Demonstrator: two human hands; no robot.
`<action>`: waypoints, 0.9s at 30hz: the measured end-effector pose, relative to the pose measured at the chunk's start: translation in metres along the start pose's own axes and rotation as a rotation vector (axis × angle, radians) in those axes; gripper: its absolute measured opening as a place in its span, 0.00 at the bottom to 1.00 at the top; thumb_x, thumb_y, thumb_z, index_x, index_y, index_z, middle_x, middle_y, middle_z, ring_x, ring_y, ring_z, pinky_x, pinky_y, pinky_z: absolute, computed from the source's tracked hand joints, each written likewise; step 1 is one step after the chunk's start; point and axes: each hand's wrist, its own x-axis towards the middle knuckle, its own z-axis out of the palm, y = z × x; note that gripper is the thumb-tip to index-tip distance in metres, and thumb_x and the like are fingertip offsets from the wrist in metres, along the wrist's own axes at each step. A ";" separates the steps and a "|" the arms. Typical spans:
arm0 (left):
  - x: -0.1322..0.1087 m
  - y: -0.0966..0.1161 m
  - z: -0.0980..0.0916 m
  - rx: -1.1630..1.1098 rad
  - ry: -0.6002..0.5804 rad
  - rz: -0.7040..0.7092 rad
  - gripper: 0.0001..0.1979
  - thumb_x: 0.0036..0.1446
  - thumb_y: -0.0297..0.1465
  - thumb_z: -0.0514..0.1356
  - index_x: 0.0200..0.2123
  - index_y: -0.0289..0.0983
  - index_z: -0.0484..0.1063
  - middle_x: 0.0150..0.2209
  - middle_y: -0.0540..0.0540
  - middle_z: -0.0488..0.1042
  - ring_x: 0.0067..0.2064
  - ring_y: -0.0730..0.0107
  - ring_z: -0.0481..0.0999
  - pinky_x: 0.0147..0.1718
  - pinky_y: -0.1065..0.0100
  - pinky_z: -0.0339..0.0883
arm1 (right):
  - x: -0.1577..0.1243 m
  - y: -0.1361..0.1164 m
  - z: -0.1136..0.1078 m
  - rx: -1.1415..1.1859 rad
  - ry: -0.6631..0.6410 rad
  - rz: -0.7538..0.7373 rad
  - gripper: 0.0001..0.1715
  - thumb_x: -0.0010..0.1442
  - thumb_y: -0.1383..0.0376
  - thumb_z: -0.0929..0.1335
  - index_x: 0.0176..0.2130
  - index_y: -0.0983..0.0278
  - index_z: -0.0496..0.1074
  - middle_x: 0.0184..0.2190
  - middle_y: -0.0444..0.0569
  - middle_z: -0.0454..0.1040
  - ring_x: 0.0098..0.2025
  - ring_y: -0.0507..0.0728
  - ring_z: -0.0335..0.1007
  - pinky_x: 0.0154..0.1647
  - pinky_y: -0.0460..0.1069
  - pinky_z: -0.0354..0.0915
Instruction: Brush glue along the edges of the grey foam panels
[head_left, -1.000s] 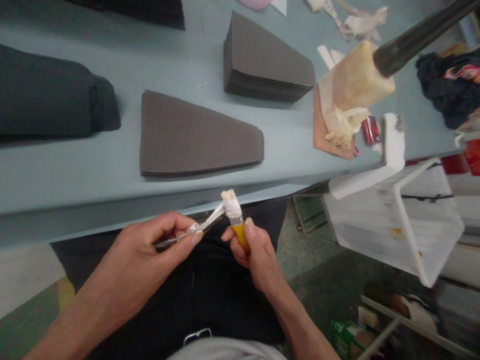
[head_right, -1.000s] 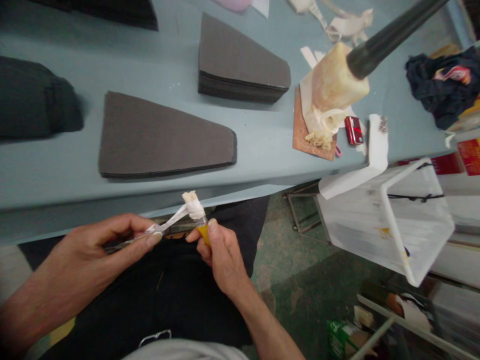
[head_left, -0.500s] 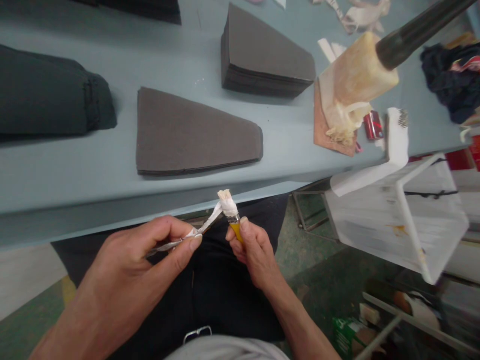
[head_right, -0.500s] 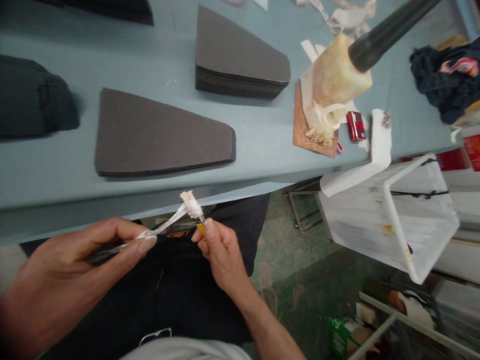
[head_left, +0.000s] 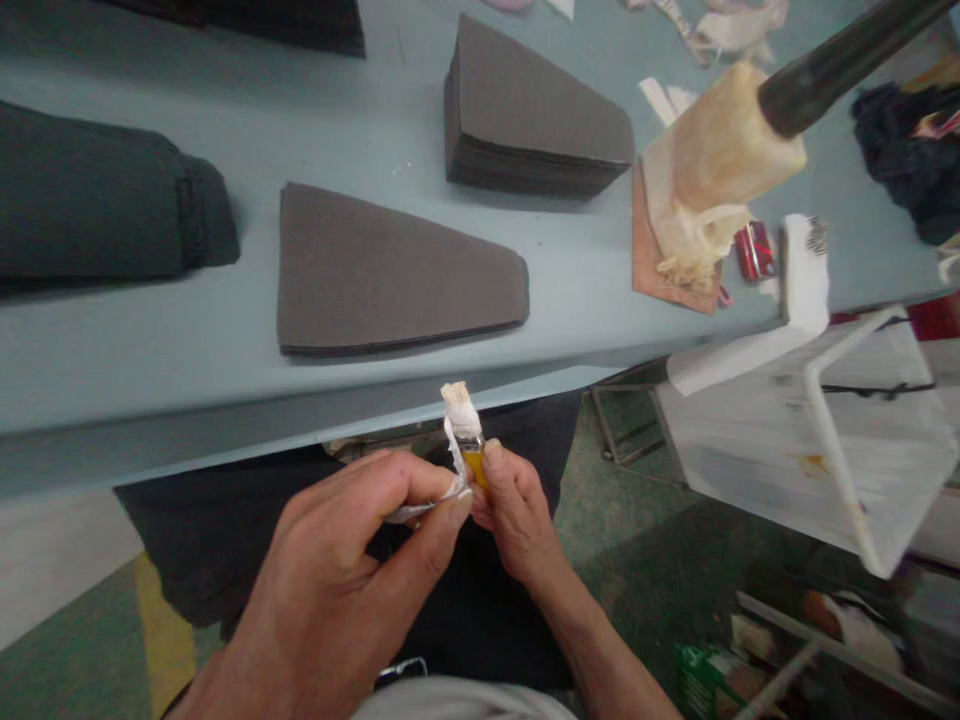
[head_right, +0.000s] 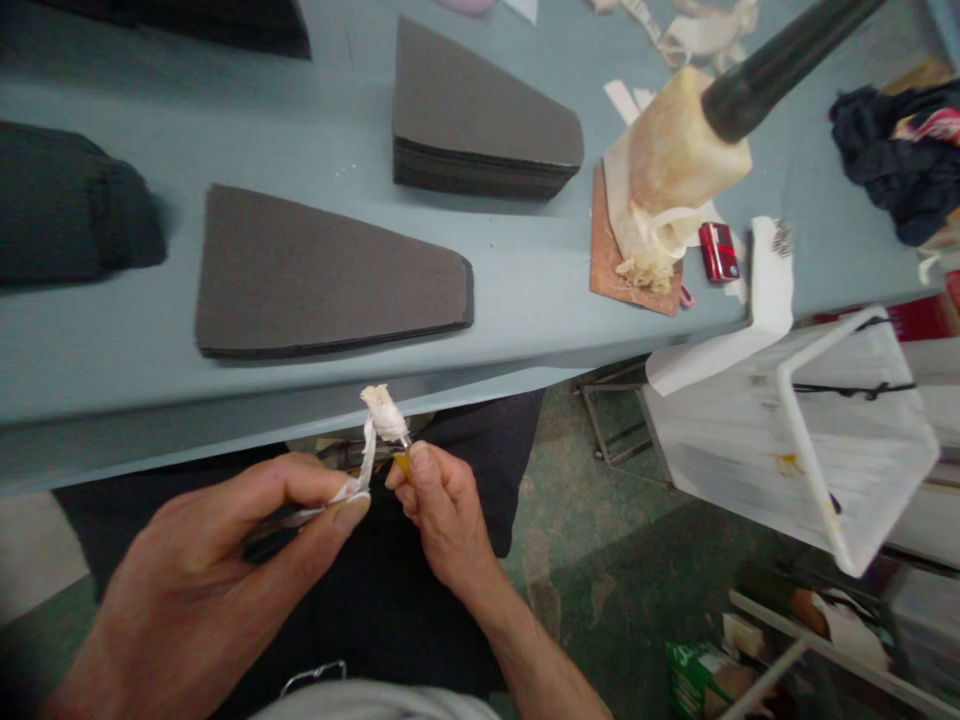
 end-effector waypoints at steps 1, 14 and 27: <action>0.000 0.001 0.003 0.023 -0.007 0.040 0.10 0.67 0.31 0.63 0.32 0.43 0.80 0.28 0.56 0.82 0.27 0.75 0.78 0.29 0.74 0.68 | -0.001 0.000 0.000 0.008 -0.003 -0.009 0.40 0.64 0.30 0.67 0.28 0.62 0.66 0.20 0.37 0.55 0.22 0.47 0.47 0.23 0.46 0.47; -0.006 0.004 0.009 0.332 0.008 0.353 0.11 0.73 0.25 0.57 0.35 0.41 0.70 0.27 0.54 0.75 0.28 0.74 0.75 0.32 0.68 0.66 | -0.003 -0.003 0.000 -0.008 0.065 -0.134 0.39 0.65 0.32 0.69 0.29 0.63 0.69 0.21 0.38 0.59 0.22 0.47 0.50 0.23 0.45 0.52; -0.005 -0.005 -0.024 0.594 0.020 0.525 0.08 0.73 0.26 0.58 0.38 0.41 0.71 0.30 0.52 0.79 0.32 0.68 0.78 0.34 0.60 0.64 | -0.008 -0.008 0.004 0.158 -0.136 0.033 0.33 0.62 0.39 0.76 0.33 0.60 0.63 0.20 0.34 0.67 0.17 0.44 0.59 0.20 0.40 0.62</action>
